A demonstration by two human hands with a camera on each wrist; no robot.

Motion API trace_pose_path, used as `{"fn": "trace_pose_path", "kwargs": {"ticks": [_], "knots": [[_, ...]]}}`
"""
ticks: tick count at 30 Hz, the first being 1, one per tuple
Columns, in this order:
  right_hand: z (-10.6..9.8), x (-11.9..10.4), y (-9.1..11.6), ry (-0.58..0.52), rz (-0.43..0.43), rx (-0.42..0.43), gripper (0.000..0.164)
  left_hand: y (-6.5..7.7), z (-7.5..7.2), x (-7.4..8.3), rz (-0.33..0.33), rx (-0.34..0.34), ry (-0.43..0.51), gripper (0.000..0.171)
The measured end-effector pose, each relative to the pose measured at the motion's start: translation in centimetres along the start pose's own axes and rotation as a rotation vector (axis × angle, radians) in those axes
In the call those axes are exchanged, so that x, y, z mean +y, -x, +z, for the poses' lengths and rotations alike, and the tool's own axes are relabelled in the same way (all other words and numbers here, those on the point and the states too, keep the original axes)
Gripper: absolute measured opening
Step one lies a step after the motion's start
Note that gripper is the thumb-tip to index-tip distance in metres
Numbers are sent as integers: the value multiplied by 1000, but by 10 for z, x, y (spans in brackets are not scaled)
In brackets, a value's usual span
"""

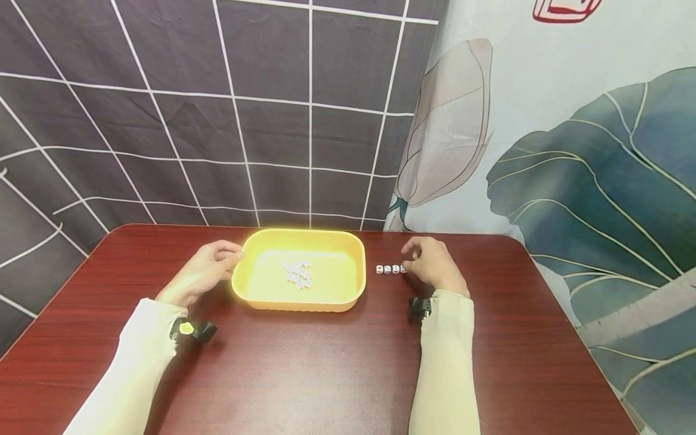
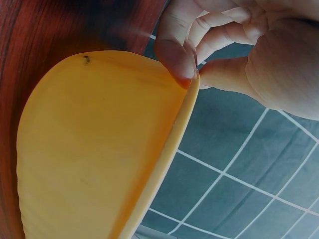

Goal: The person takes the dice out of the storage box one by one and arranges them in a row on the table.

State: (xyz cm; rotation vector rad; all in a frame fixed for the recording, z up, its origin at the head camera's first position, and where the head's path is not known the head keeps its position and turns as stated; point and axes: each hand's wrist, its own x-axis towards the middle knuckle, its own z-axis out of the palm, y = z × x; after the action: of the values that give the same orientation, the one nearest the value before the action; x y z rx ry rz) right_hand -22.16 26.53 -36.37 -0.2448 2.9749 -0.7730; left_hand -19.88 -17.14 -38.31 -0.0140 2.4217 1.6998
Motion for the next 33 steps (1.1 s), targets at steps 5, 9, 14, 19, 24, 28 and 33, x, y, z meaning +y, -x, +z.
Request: {"fn": "trace_pose_path", "kwargs": {"ticks": [5,9,14,19,24,28,33], "knots": [[-2,-10,0,-1,-45,17,22,-1,0,0,-7,1,-8,32],[-2,-19,-1,-13,-79,19,23,0,0,0,-3,-4,-7,33],[-1,-30,-3,-30,-112,20,23,1,0,1,-2,-4,-5,34],[1,-38,-6,-43,-153,30,22,1,-1,1,-5,-2,-7,34],[7,-48,-10,-58,-169,40,20,0,-1,0,-4,3,-8,33],[11,-57,-12,-67,-178,32,21,-1,-1,-1,-8,6,-19,32],[15,-67,-13,-67,-184,17,20,-1,-2,-2,-10,11,-34,31]]}}
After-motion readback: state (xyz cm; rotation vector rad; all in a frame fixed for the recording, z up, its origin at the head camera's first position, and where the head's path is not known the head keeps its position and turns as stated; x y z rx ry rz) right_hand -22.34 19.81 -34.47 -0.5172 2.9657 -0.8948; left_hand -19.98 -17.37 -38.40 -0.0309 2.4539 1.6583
